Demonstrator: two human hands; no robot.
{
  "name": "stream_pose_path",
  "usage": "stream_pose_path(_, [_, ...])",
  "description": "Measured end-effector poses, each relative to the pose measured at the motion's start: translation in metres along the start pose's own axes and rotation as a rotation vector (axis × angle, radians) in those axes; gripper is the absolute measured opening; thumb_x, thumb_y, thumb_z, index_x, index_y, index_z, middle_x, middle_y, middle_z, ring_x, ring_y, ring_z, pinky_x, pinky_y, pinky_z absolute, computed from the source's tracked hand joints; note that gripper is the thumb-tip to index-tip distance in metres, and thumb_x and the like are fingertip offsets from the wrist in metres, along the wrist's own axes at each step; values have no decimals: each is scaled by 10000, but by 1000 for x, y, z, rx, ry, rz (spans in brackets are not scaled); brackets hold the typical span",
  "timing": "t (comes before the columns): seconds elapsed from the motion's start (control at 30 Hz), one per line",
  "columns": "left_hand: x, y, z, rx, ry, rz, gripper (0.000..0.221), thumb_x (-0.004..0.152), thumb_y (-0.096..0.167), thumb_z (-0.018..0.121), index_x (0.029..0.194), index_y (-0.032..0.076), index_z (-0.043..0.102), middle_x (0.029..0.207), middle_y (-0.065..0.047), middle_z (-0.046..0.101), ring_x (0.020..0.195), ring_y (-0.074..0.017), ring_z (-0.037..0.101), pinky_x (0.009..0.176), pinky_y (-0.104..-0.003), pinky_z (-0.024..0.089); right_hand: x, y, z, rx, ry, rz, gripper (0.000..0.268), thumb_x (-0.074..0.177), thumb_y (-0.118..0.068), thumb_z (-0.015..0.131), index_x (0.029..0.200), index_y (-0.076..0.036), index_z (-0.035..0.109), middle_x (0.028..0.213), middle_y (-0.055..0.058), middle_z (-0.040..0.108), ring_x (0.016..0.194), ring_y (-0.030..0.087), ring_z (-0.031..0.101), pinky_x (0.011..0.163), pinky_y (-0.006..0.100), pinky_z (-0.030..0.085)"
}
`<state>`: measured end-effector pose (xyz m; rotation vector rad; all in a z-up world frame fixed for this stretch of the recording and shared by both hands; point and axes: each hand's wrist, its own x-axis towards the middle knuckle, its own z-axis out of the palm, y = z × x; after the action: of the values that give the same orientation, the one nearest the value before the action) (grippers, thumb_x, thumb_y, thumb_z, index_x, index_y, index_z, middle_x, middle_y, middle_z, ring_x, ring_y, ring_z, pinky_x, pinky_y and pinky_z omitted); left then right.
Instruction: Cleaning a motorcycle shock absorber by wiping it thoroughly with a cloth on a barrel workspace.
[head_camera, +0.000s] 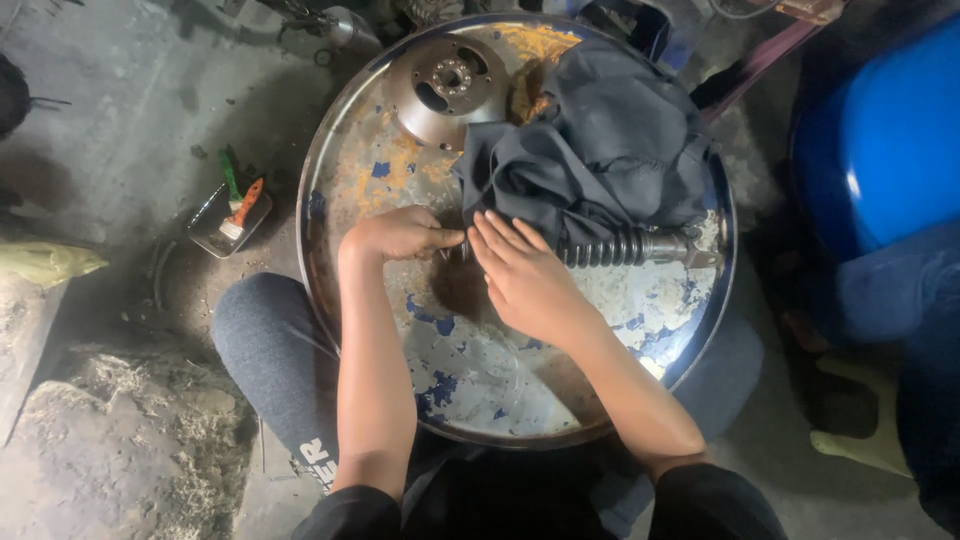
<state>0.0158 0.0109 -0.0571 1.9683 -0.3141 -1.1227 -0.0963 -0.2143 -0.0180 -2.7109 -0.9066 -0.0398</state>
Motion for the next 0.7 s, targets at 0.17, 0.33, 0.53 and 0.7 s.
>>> stream_pose_path(0.17, [-17, 22, -1, -40, 31, -95, 581, 910, 563, 702, 894, -8, 596, 613, -52, 541, 572, -155, 495, 543, -321, 408, -5, -12, -10, -12, -105, 25, 594, 945, -197, 572, 1496, -5, 459, 1595, 187, 414, 1506, 284, 348, 1229, 485, 252])
stream_pose_path(0.33, [-21, 25, -1, -9, 45, -6, 545, 937, 523, 698, 804, 1, 612, 601, -70, 536, 547, -191, 531, 541, -319, 410, -2, -8, -6, -64, -184, 50, 740, 900, -189, 676, 1550, -13, 370, 1641, 184, 330, 1543, 285, 265, 1259, 482, 187])
stream_pose_path(0.53, [-42, 44, -1, 49, 111, -48, 512, 945, 492, 682, 991, -18, 678, 809, -163, 716, 742, -257, 755, 693, -355, 587, -3, 1, 3, -45, -139, 19, 682, 916, -109, 646, 1540, -24, 383, 1621, 169, 371, 1523, 276, 310, 1256, 463, 228])
stream_pose_path(0.7, [-59, 59, 0, 118, 244, -7, 371, 1023, 360, 605, 1127, 17, 702, 827, -135, 751, 846, -269, 743, 820, -421, 562, -2, 5, 5, 6, -82, 25, 677, 898, -120, 663, 1524, -31, 420, 1632, 151, 363, 1522, 277, 317, 1259, 455, 240])
